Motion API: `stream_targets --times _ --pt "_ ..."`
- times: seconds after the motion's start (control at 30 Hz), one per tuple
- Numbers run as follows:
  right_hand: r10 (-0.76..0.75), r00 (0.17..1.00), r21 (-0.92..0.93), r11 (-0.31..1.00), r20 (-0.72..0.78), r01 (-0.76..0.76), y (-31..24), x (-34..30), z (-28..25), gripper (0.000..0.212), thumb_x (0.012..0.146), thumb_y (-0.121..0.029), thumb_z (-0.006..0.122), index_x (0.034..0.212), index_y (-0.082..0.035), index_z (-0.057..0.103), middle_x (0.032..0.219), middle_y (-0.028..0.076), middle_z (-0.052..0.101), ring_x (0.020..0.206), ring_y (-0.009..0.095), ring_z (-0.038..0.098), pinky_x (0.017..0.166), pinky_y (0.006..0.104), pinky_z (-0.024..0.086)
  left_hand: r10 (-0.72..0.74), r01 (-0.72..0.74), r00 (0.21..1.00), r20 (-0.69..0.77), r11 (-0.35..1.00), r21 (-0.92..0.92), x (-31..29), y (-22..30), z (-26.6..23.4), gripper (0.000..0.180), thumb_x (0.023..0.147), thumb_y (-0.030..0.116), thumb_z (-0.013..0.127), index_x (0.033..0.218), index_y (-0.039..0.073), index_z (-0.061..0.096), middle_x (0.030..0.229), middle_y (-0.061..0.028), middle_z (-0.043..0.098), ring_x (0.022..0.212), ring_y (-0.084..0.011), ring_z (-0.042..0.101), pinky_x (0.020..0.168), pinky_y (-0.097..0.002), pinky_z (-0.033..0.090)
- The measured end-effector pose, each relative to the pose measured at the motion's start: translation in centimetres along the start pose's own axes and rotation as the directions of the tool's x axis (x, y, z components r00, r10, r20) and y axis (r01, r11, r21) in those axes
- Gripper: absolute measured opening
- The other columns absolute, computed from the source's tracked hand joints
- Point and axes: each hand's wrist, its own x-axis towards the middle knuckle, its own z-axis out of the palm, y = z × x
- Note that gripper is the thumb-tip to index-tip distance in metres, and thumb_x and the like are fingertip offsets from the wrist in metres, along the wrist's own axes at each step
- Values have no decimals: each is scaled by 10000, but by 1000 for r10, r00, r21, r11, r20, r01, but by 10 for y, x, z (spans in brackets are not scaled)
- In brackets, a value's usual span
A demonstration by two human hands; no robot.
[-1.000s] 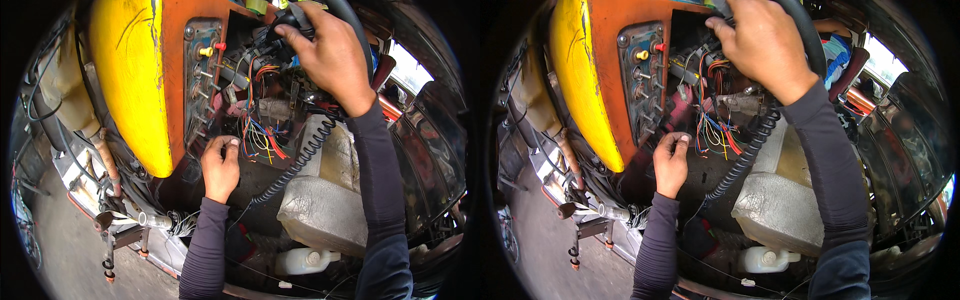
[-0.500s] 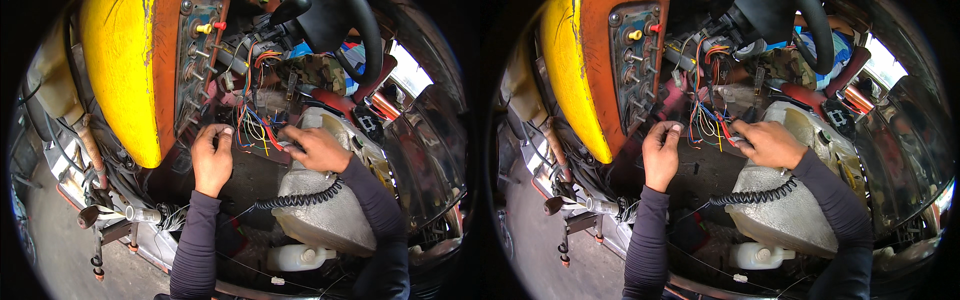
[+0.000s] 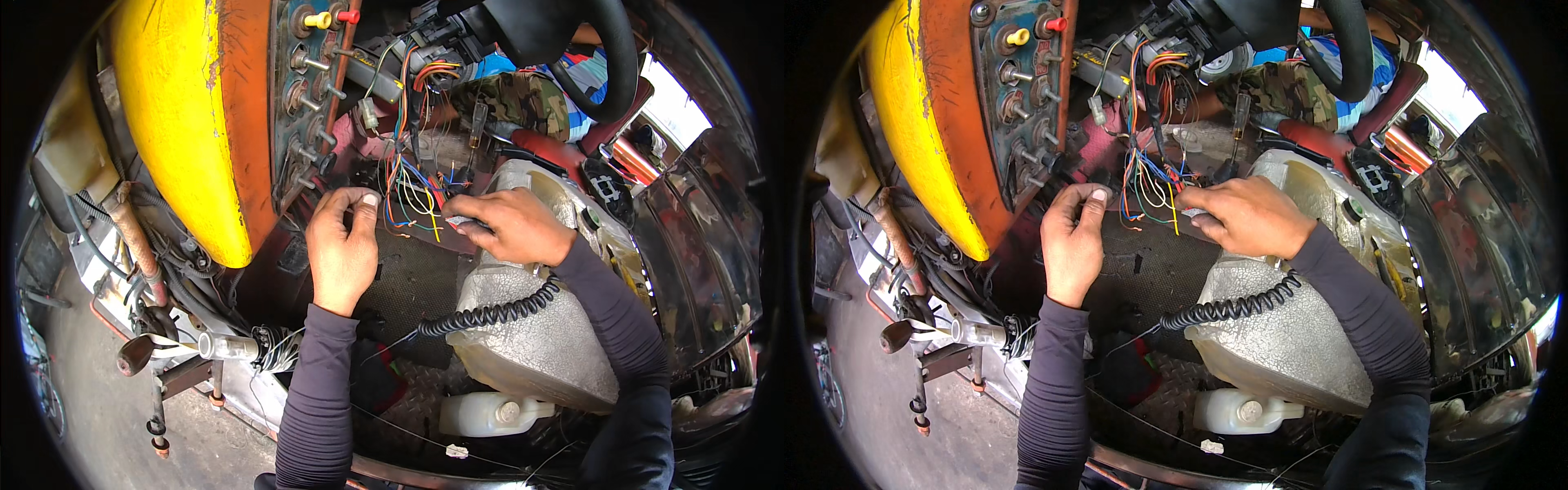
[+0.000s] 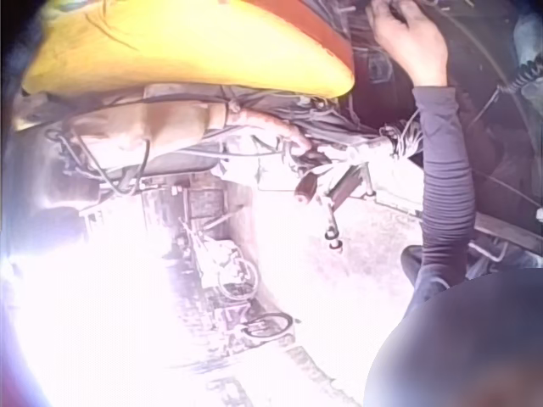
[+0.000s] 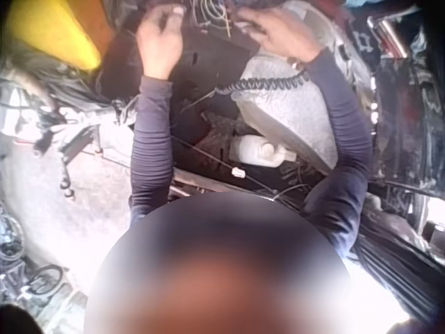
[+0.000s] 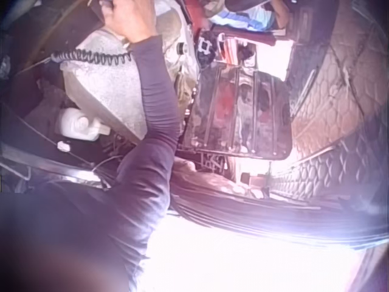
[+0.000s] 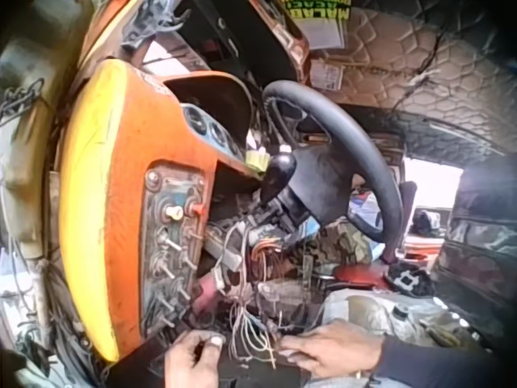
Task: The person works on a tangle of multicolored wires under the dashboard of a three-wheeled vehicle, using a test light to check continuity and connections. They repeatedly probe individual wires, twist and separate strands, and occasionally turn a dashboard switch while testing.
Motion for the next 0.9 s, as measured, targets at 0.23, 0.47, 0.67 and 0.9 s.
stream_targets --times 0.23,0.47,0.67,0.9 --pt "34 999 21 999 22 -34 0 1 2 323 946 -248 700 1258 -169 675 1036 130 772 949 389 731 809 525 568 -20 20 1000 2 999 -27 -2 0 0 135 999 100 691 1015 -28 731 904 -105 674 821 -196 646 787 -333 516" --pt "64 998 72 995 3 -64 -6 -1 -6 309 972 -187 695 1275 -132 673 976 136 762 907 347 749 798 445 573 0 0 1000 -3 1000 -21 -1 1 1 134 999 97 686 1013 -29 730 910 -116 678 810 -208 650 781 -333 519" --pt "274 959 597 758 78 -265 -30 5 -17 387 988 -159 708 1340 -9 651 878 124 765 731 188 709 703 351 546 -15 13 999 35 999 38 -3 4 -2 180 1031 115 660 1045 -53 724 970 -87 700 884 -135 653 818 -294 519" --pt "415 902 749 560 118 -355 -39 24 -13 380 1032 -138 678 1359 55 645 818 64 723 513 77 526 457 276 429 1 -3 999 39 998 55 -2 7 -3 177 1028 113 665 1043 -52 726 972 -87 693 869 -136 653 804 -294 520"
